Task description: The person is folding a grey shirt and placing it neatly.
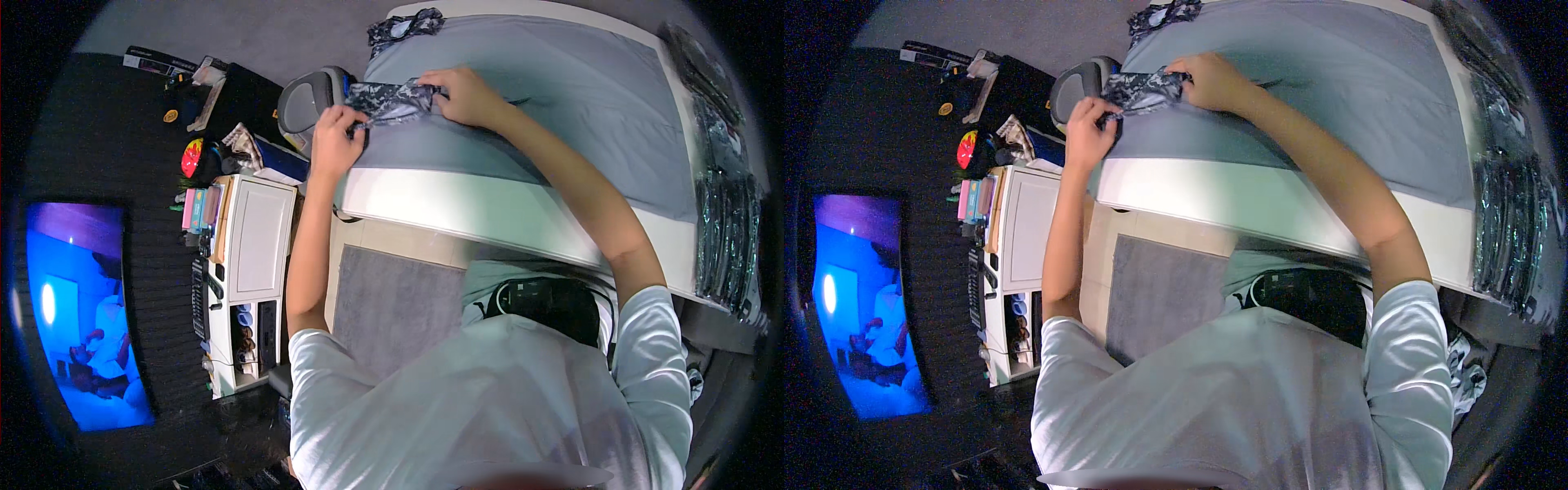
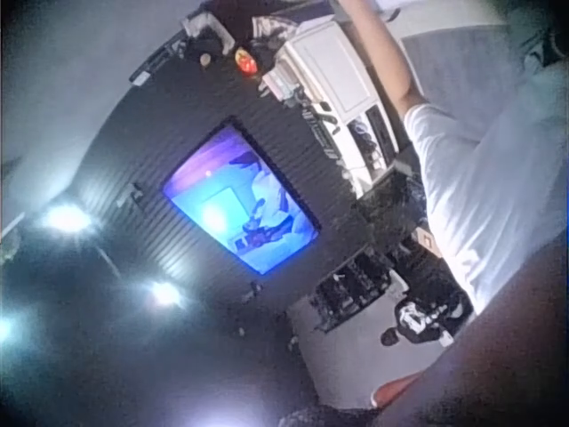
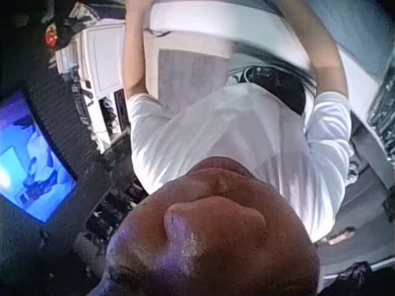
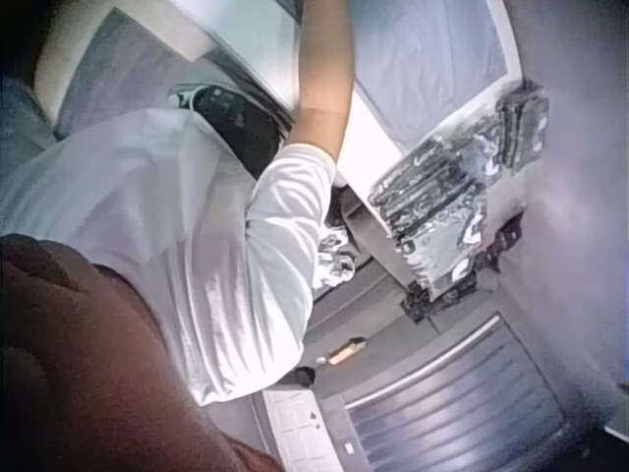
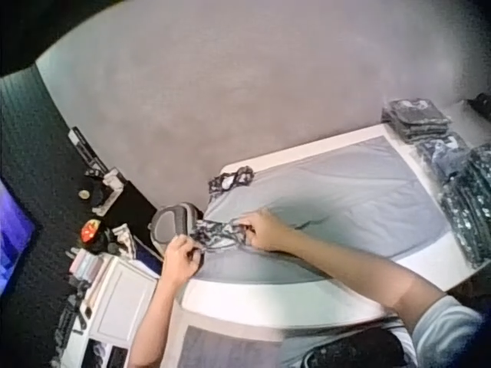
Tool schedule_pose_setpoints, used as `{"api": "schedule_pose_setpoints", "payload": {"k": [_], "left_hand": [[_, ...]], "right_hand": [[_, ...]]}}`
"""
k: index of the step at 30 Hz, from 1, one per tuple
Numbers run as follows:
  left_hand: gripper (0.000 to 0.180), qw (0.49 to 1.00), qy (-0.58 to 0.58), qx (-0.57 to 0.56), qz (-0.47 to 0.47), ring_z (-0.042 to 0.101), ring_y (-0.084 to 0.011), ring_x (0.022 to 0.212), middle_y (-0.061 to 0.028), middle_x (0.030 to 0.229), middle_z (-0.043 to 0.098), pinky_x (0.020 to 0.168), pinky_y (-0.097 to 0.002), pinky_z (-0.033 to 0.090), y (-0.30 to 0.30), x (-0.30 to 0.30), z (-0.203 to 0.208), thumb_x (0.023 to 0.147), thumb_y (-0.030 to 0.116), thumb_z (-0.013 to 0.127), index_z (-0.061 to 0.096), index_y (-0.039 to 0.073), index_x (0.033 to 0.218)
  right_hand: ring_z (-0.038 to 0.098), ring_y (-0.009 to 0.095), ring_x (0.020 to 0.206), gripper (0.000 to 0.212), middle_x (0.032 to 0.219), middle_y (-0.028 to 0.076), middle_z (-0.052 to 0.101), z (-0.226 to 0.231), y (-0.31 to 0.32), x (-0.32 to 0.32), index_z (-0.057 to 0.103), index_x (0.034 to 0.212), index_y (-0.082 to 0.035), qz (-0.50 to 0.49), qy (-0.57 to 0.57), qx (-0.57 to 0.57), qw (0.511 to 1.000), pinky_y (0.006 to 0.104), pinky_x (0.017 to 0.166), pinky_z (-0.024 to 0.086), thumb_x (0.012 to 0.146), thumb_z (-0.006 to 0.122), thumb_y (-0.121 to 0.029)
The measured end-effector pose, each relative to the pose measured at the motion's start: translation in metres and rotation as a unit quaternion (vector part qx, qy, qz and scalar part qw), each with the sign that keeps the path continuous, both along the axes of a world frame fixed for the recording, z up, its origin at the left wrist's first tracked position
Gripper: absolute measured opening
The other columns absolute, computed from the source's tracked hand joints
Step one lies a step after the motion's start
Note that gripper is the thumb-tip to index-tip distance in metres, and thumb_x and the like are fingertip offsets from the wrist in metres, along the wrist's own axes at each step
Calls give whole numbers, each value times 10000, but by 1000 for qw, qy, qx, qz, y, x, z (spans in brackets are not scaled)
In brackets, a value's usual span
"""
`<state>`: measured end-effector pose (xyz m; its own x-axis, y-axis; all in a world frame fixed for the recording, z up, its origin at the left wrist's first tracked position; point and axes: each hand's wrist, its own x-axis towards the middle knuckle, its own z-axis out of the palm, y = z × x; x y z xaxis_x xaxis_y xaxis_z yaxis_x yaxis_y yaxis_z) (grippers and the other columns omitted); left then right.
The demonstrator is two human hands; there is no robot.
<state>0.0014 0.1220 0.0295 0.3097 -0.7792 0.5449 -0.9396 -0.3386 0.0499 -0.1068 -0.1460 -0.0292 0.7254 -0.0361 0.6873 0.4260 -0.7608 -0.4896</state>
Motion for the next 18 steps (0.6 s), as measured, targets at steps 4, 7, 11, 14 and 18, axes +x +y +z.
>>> {"api": "schedule_pose_setpoints", "payload": {"k": [4,7,11,14,18], "left_hand": [[242,985,162,50,-9,649,-348,911,-157,947,665,839,-388,520,16,-8,-6,733,-36,619,707,24,950],[258,982,169,80,-8,678,-332,870,-170,936,685,803,-367,531,19,-9,1,723,-4,622,708,9,966],[252,963,220,154,35,691,-273,783,-155,866,697,740,-345,533,18,-13,16,706,47,645,707,0,945],[245,914,295,267,84,686,-213,804,-123,893,708,790,-317,521,7,-18,30,733,28,653,702,-20,968],[218,926,291,234,51,691,-227,776,-147,870,708,733,-332,526,-10,-17,29,757,53,617,706,5,950]], "right_hand": [[649,401,1048,382,1148,191,694,-3,3,-12,719,1099,-20,-38,1,20,999,469,955,510,749,569,-40],[661,394,1016,355,1106,193,703,-4,-6,-15,724,1077,-27,-78,34,20,996,476,930,520,763,560,-57],[672,391,958,292,1007,192,716,-7,-10,-18,727,1019,-35,-114,93,-29,989,482,893,531,778,575,-99],[674,391,925,255,959,197,715,-6,-13,-20,729,987,-39,-130,103,-48,985,488,878,535,790,597,-133],[675,392,885,211,910,207,706,-9,-6,-18,737,924,-60,-146,3,-73,987,489,850,545,798,628,-189]]}}
